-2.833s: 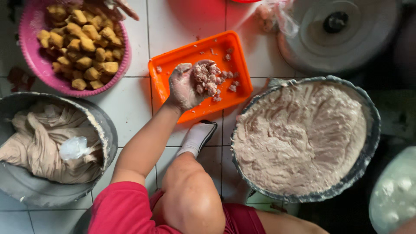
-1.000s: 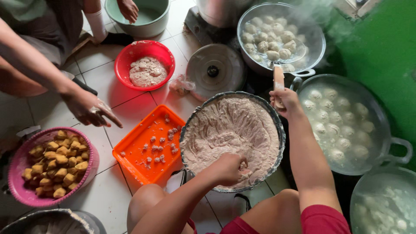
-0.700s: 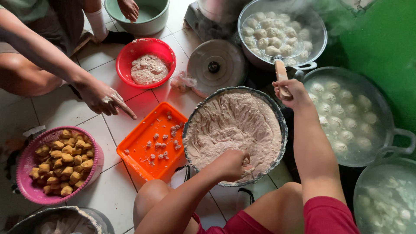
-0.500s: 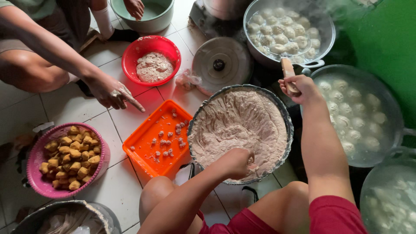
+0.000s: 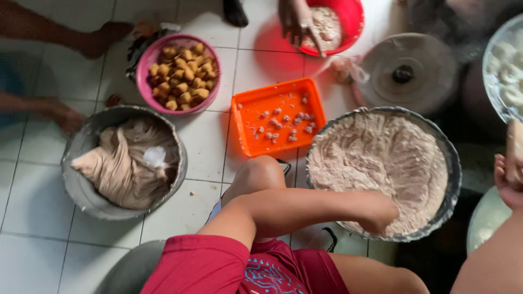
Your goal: The person scoops a thick paste from a large bowl onto an orange tray, shapes it into small balls by hand, and places them into boiling water. A second person assists by handling fried items and stirring the pots.
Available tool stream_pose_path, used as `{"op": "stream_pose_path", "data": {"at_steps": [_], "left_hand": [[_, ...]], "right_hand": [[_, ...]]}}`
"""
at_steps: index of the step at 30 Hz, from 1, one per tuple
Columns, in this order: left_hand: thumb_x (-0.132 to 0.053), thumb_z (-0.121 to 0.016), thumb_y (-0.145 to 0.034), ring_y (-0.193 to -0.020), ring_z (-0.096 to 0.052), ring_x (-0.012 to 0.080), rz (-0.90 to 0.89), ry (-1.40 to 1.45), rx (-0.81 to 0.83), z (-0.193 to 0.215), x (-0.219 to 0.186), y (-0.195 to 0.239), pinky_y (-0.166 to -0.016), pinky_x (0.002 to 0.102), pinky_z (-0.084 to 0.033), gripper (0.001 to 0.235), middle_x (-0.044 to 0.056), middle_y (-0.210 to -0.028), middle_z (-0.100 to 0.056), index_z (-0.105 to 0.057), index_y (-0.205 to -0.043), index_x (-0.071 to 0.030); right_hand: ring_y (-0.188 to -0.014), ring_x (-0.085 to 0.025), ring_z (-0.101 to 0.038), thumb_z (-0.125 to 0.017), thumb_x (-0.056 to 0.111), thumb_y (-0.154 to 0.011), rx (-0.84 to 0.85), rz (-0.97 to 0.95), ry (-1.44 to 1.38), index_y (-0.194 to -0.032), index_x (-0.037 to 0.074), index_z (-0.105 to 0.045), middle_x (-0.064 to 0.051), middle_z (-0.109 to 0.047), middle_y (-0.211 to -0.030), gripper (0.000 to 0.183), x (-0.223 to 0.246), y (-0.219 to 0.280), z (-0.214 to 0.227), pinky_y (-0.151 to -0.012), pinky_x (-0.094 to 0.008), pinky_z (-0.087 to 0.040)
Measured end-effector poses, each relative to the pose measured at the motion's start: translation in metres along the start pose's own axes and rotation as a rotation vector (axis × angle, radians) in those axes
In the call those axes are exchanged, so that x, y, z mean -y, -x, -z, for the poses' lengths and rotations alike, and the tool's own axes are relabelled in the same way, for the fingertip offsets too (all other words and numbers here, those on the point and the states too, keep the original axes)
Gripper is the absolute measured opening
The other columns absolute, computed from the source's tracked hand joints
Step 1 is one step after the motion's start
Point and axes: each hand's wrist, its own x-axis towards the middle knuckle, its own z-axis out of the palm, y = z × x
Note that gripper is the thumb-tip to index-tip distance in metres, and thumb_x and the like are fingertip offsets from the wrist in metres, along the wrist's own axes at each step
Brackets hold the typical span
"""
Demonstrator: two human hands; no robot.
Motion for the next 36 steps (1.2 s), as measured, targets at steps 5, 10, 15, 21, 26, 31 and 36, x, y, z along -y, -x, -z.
{"op": "stream_pose_path", "data": {"at_steps": [5,10,15,21,26,31,36], "left_hand": [[-0.013,-0.066,-0.075,-0.092,-0.075,0.0347,0.014,0.060,-0.050,0.007,-0.001,-0.005,-0.077,0.046,-0.060,0.023,0.017,-0.093,-0.078,-0.079,-0.090,-0.003],[-0.015,-0.069,-0.074,-0.092,-0.074,0.0350,0.008,0.073,-0.057,0.010,-0.003,0.004,-0.078,0.046,-0.059,0.023,0.016,-0.094,-0.077,-0.078,-0.091,-0.003],[-0.014,-0.069,-0.075,-0.094,-0.075,0.0357,0.034,0.055,-0.027,0.013,-0.004,0.016,-0.080,0.048,-0.060,0.022,0.017,-0.094,-0.077,-0.080,-0.091,-0.005],[-0.025,-0.071,-0.080,-0.098,-0.072,0.0392,0.023,0.077,-0.058,0.013,-0.002,0.034,-0.085,0.050,-0.057,0.026,0.020,-0.098,-0.075,-0.078,-0.095,-0.004],[-0.028,-0.071,-0.085,-0.102,-0.070,0.0403,0.046,0.091,-0.014,0.016,0.002,0.041,-0.088,0.051,-0.057,0.030,0.022,-0.103,-0.073,-0.076,-0.097,-0.001],[-0.024,-0.071,-0.085,-0.105,-0.068,0.0407,0.045,0.082,0.002,0.019,0.007,0.044,-0.090,0.051,-0.055,0.028,0.024,-0.107,-0.072,-0.074,-0.099,0.000],[-0.033,-0.071,-0.089,-0.106,-0.068,0.0411,0.065,0.080,0.056,0.021,0.009,0.046,-0.092,0.051,-0.054,0.035,0.025,-0.107,-0.071,-0.072,-0.100,0.001]], "right_hand": [[-0.127,-0.015,-0.063,-0.056,0.011,-0.117,0.236,0.162,0.108,-0.145,-0.002,-0.053,-0.009,-0.058,-0.139,0.031,-0.008,-0.038,0.005,-0.107,-0.021,-0.052],[-0.107,-0.015,-0.066,-0.054,0.004,-0.109,0.090,-0.090,-0.135,-0.148,-0.007,-0.051,-0.009,-0.061,-0.128,0.040,0.010,-0.030,-0.033,-0.090,-0.021,-0.058],[-0.086,-0.012,-0.056,-0.049,0.000,-0.103,-0.127,-0.101,-0.057,-0.146,-0.007,-0.044,-0.014,-0.065,-0.125,0.044,0.033,0.006,-0.057,-0.071,-0.020,-0.051],[-0.062,-0.013,-0.051,-0.057,0.007,-0.100,-0.237,-0.145,0.168,-0.114,-0.011,-0.059,-0.008,-0.058,-0.088,0.024,0.027,0.012,-0.071,-0.054,-0.023,-0.042],[-0.046,-0.013,-0.047,-0.066,0.006,-0.093,-0.456,-0.019,0.528,-0.086,-0.009,-0.062,-0.007,-0.055,-0.068,0.018,0.017,0.029,-0.082,-0.041,-0.029,-0.028],[-0.048,-0.015,-0.046,-0.073,0.007,-0.092,-0.427,-0.021,0.430,-0.079,-0.002,-0.057,-0.008,-0.052,-0.067,0.023,0.010,0.047,-0.088,-0.043,-0.030,-0.032],[-0.060,-0.011,-0.055,-0.074,0.003,-0.089,-0.333,0.006,0.106,-0.088,0.001,-0.064,-0.003,-0.059,-0.075,0.010,-0.002,0.063,-0.095,-0.051,-0.023,-0.042]]}}
